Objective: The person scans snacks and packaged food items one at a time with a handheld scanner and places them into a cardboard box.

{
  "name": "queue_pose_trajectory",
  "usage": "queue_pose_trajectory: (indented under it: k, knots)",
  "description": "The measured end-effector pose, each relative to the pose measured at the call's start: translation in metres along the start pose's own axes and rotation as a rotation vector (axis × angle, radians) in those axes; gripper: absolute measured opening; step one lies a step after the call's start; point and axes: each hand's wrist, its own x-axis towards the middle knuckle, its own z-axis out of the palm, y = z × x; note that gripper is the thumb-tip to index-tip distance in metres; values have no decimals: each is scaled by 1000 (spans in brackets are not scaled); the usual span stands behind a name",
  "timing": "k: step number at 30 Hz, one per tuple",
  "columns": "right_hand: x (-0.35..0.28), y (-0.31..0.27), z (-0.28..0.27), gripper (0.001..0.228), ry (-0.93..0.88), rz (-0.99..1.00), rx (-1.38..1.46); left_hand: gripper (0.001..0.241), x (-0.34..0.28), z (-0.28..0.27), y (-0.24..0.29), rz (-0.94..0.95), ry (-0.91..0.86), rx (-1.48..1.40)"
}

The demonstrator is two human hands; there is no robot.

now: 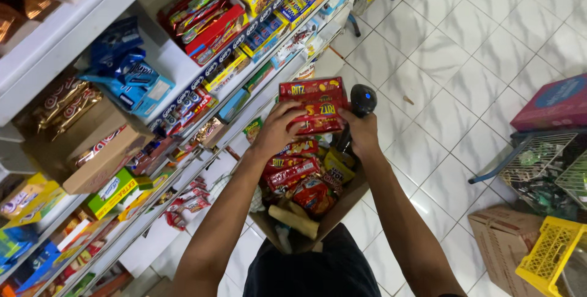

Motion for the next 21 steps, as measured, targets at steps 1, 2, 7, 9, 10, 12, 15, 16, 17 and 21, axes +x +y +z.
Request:
queue_pose_trajectory:
  k: [1,2,7,9,10,12,15,16,17,21]
  knots:
    - [8,0,3,16,2,-23,-16,31,6,4,-8,-14,3,-6]
    - [15,0,6,16,5,-46,-32,30,12,8,-14,-29,6,-12]
    - [35,1,5,17,-10,-12,-58,28,33,23,-37,-104,4,170]
    - [36,5,9,17,-1,-31,-119,28,34,27,-41,-112,49,342]
    - [36,6,12,18,26,-62,-191,29,31,26,-43,-129,106,333]
    - [35,7,7,21,50,-229,-364,30,27,34,-43,-149,216,298]
    - [32,12,6,30,34,-597,-674,30,20,39,-47,-351,362,161]
    - [33,11,5,32,50,-709,-790,30,18,39,-49,-373,353,102]
    - [35,8,6,33,64,-825,-906,31,19,39,-51,-393,347,44]
    - [40,-2,8,30,-82,-820,-997,48,24,37,-58,-442,316,-40]
